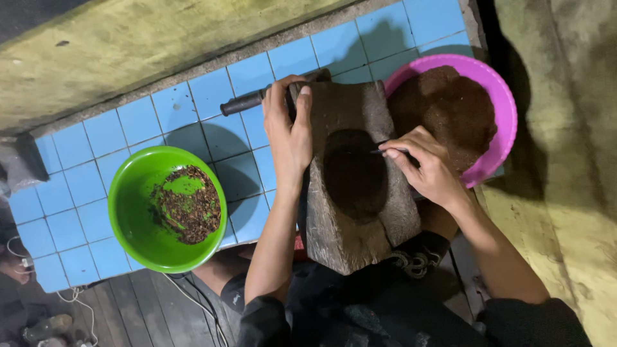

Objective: The person uses a wooden pestle and mortar to grind dark seeds from a green bowl into a fine powder. They then use a spoon to transfer the ground powder into a pink bowl.

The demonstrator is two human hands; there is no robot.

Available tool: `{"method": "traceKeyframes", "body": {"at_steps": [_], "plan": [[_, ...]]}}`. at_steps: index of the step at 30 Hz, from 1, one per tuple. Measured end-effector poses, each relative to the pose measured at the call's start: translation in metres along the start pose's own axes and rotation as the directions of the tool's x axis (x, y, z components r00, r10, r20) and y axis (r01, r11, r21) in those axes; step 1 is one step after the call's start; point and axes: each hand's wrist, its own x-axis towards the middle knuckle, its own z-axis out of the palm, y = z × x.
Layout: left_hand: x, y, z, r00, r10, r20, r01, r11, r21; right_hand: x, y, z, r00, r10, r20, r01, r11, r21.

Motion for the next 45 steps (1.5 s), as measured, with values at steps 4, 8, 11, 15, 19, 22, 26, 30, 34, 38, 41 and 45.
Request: {"method": "traceKeyframes", "body": {"at_steps": [4, 8, 11, 15, 19, 22, 26, 30, 34, 38, 41, 45], "plan": [[0.001, -0.001, 0.0, 1.0, -0.002, 0.004, 0.002, 1.0, 0.0, -0.018, 0.011, 0.005, 0.997, 0.064, 0.037, -0.064, 0.998, -0.007], [0.0, 0.008, -0.001, 1.0, -0.018, 0.009, 0.018, 1.0, 0.011, -0.026, 0.002, 0.004, 0.957, 0.257, 0.135, -0.256, 0.966, -0.026], [0.001, 0.013, -0.001, 0.998, -0.056, 0.016, 0.055, 0.998, 0.027, -0.022, -0.007, 0.0, 0.896, 0.397, 0.2, -0.393, 0.918, -0.061], [0.0, 0.011, 0.0, 0.998, -0.053, 0.017, 0.053, 0.998, 0.027, -0.02, -0.009, -0.001, 0.883, 0.436, 0.175, -0.437, 0.899, -0.037], [0.0, 0.011, -0.001, 0.998, -0.059, 0.02, 0.059, 0.998, 0.025, -0.021, -0.005, -0.003, 0.841, 0.498, 0.211, -0.492, 0.867, -0.083], [0.0, 0.011, -0.002, 0.998, -0.056, 0.023, 0.056, 0.998, 0.016, -0.024, -0.003, -0.003, 0.843, 0.494, 0.212, -0.507, 0.862, 0.006], [0.0, 0.008, -0.002, 0.999, -0.042, 0.012, 0.042, 0.999, 0.014, -0.036, 0.007, -0.009, 0.837, 0.523, 0.162, -0.536, 0.842, 0.05], [0.0, 0.008, 0.0, 0.999, -0.031, 0.02, 0.03, 0.999, 0.021, -0.036, 0.005, -0.026, 0.864, 0.492, 0.105, -0.502, 0.859, 0.104], [-0.001, 0.011, 0.0, 0.999, -0.019, 0.044, 0.018, 1.0, 0.011, -0.037, 0.0, -0.051, 0.847, 0.529, 0.048, -0.531, 0.838, 0.123], [0.001, 0.014, 0.002, 1.0, -0.001, 0.013, 0.001, 1.0, 0.019, -0.052, 0.015, -0.076, 0.868, 0.484, -0.11, -0.473, 0.874, 0.116], [0.0, 0.013, 0.002, 1.0, -0.013, 0.004, 0.013, 1.0, 0.006, -0.059, 0.018, -0.09, 0.809, 0.553, -0.197, -0.537, 0.833, 0.133], [0.0, 0.012, 0.0, 0.999, -0.033, 0.009, 0.033, 0.999, -0.005, -0.076, 0.04, -0.1, 0.718, 0.558, -0.416, -0.537, 0.824, 0.178]]}}
